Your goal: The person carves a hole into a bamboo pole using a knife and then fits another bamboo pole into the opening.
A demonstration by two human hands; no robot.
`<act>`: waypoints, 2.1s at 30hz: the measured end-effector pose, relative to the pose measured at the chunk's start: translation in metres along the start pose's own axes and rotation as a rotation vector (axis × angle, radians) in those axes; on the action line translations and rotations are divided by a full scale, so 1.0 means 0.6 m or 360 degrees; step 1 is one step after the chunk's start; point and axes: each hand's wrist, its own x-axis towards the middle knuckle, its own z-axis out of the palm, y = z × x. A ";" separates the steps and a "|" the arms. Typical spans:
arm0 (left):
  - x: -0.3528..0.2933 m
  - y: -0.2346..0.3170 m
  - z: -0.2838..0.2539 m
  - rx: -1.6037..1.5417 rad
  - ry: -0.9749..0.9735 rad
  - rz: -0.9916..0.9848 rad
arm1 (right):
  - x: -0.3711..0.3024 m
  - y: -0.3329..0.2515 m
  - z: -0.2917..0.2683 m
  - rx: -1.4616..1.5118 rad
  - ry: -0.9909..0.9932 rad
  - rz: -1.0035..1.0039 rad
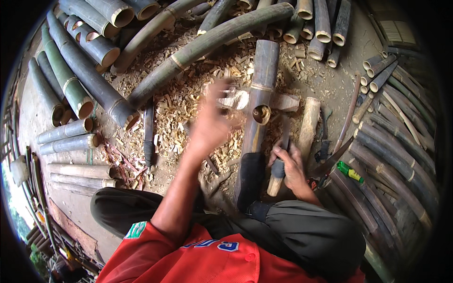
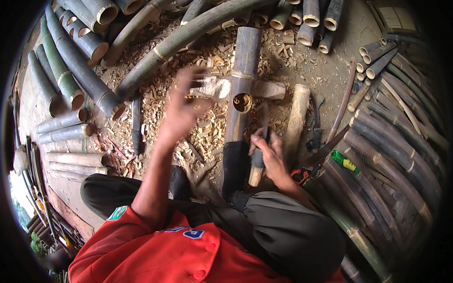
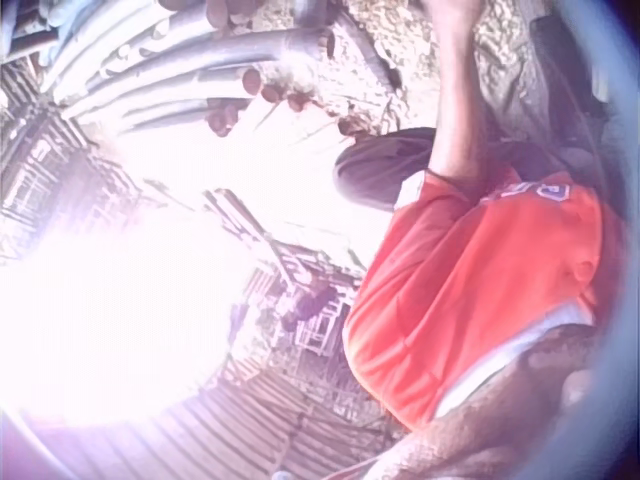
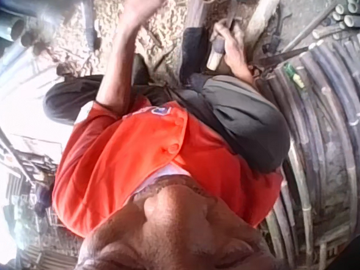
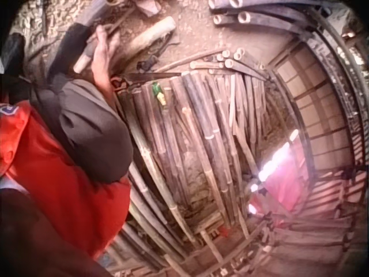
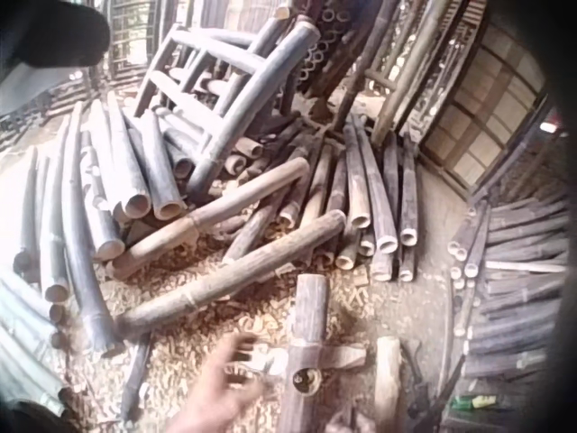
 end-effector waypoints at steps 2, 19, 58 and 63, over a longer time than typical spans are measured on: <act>-0.014 -0.074 -0.082 0.0667 0.0726 -0.0506 | -0.002 0.043 -0.035 -0.0319 0.0201 -0.0227; -0.059 -0.100 -0.042 -0.0969 0.0861 -0.0176 | 0.072 0.144 -0.228 -0.1819 0.1155 0.0335; 0.010 -0.037 0.217 -0.1519 0.0748 0.0233 | -0.115 -0.369 0.078 -0.2968 -0.0328 -0.1626; -0.032 -0.067 0.195 -0.0729 0.0837 0.0383 | -0.124 -0.380 0.074 -0.2407 -0.0384 -0.1652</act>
